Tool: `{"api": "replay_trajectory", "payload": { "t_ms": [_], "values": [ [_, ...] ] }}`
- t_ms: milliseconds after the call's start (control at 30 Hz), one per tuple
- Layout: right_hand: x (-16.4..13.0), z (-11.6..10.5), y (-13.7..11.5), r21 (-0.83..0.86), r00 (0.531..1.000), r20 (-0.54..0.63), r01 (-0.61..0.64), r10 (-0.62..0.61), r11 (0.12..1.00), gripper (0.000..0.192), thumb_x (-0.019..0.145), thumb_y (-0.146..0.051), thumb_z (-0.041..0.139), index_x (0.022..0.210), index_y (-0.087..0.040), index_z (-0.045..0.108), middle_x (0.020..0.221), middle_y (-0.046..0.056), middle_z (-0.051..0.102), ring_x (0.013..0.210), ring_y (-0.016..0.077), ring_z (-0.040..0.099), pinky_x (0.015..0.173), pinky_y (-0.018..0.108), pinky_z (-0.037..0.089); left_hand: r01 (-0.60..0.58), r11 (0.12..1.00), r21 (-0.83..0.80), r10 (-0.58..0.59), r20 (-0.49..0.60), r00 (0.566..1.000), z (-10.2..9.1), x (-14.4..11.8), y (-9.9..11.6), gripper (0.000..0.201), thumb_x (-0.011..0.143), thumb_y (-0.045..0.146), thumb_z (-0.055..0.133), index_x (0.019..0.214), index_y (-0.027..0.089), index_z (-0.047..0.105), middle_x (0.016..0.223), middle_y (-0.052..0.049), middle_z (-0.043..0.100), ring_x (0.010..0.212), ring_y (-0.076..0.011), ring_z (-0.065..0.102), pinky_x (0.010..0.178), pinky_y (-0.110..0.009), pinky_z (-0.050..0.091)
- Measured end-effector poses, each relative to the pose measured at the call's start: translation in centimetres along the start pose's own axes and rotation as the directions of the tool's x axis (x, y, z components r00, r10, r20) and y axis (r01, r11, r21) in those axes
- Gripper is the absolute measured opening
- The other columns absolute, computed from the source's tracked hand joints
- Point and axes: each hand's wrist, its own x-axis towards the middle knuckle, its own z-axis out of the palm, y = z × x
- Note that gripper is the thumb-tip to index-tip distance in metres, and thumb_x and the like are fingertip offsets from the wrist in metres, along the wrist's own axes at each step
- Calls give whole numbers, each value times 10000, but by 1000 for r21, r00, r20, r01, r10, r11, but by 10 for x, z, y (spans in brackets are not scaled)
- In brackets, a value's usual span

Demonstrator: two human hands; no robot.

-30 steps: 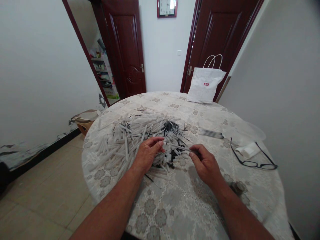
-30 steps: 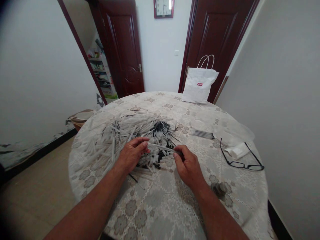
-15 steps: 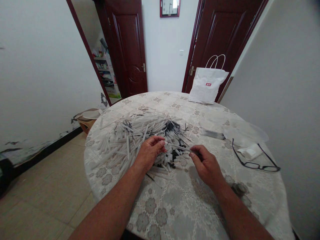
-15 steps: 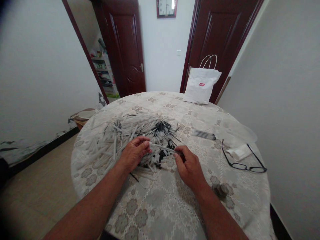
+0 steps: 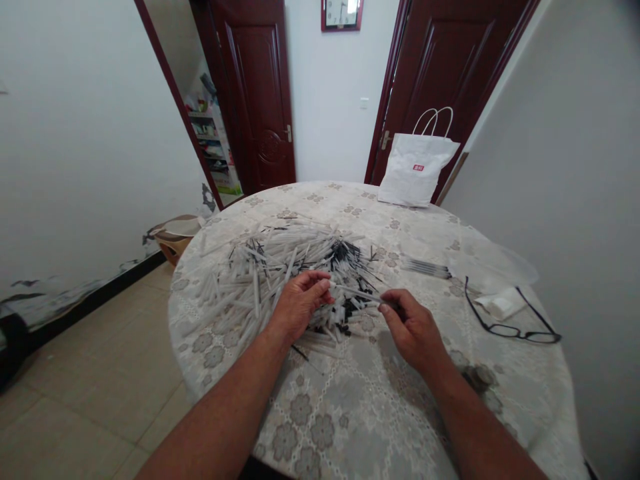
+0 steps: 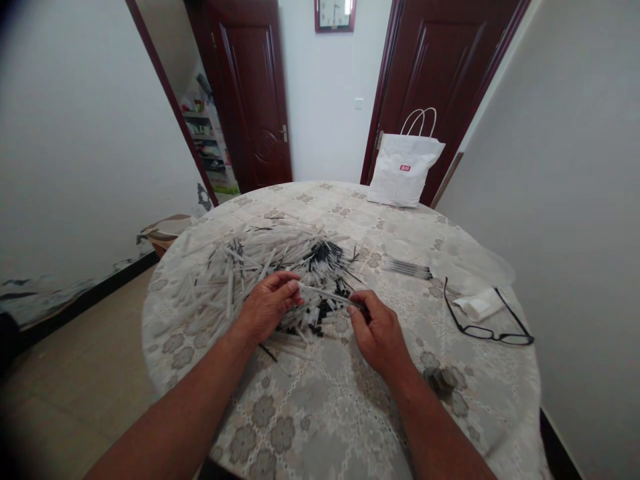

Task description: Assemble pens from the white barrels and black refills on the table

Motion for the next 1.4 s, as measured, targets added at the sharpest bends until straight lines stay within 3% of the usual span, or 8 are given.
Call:
{"api": "replay_trajectory", "payload": {
  "t_ms": [233, 500, 567, 667, 867, 1067, 1233, 1400],
  "values": [
    [1, -1, 2, -10, 998, -61, -20, 19, 1000, 182, 939, -347, 562, 1046, -220, 637, 849, 16, 698, 727, 178, 642, 705, 286, 492, -107, 937, 333, 72, 116, 991, -4, 0, 0, 258, 806, 353, 769, 976, 172, 699, 730, -2, 689, 688, -141, 648, 693, -255, 503],
    [-1, -5, 0, 73, 985, -168, -35, 46, 997, 177, 912, -349, 608, 1020, -214, 644, 849, 19, 689, 720, 169, 630, 681, 274, 490, -287, 733, 617, 175, 238, 956, -1, -10, -1, 264, 909, 390, 644, 1096, 221, 723, 984, -60, 745, 840, -184, 665, 735, -282, 496],
    [-2, -6, 1, 144, 967, -235, -64, 97, 987, 179, 908, -354, 617, 1014, -211, 639, 811, 13, 673, 662, 155, 592, 626, 262, 474, -243, 788, 566, 159, 195, 968, 1, -11, -1, 250, 920, 414, 620, 1065, 218, 678, 975, -61, 751, 790, -176, 663, 666, -268, 494],
    [-2, -5, 3, 293, 950, -255, -103, 181, 951, 205, 908, -368, 620, 1032, -204, 624, 807, 23, 687, 593, 141, 546, 542, 247, 441, -121, 938, 325, 96, 91, 991, 2, -9, 0, 272, 902, 445, 636, 1045, 224, 562, 961, -65, 762, 751, -174, 672, 607, -261, 507],
    [-4, 1, -1, 273, 992, -73, -76, 100, 959, 199, 896, -364, 662, 1000, -194, 653, 858, 54, 740, 717, 179, 660, 648, 272, 511, -14, 996, -87, 16, 23, 1000, 3, -4, 1, 397, 871, 414, 699, 1164, 208, 528, 1012, -114, 767, 901, -213, 728, 719, -310, 580],
    [-5, 3, -2, 164, 997, -39, -56, 63, 985, 207, 907, -371, 646, 1013, -197, 680, 861, 48, 744, 750, 191, 684, 666, 279, 522, 51, 981, -185, -39, 66, 997, 8, -6, 1, 311, 858, 390, 737, 991, 181, 549, 1058, -128, 755, 933, -208, 729, 760, -317, 604],
    [-4, 3, 1, 165, 996, -58, -55, 66, 985, 230, 915, -389, 637, 1033, -195, 678, 860, 55, 746, 750, 196, 684, 664, 290, 531, 51, 985, -166, -45, 42, 998, 9, -6, -1, 338, 799, 388, 805, 983, 166, 628, 974, -55, 718, 816, -153, 701, 704, -291, 614],
    [-4, 2, -2, 123, 994, -98, -28, 40, 992, 227, 918, -384, 634, 1035, -197, 688, 834, 46, 741, 713, 184, 678, 634, 278, 524, 94, 977, -192, -88, 40, 995, 7, -4, -5, 338, 772, 346, 834, 983, 156, 651, 923, -56, 712, 835, -176, 716, 713, -301, 620]
  ]
}}
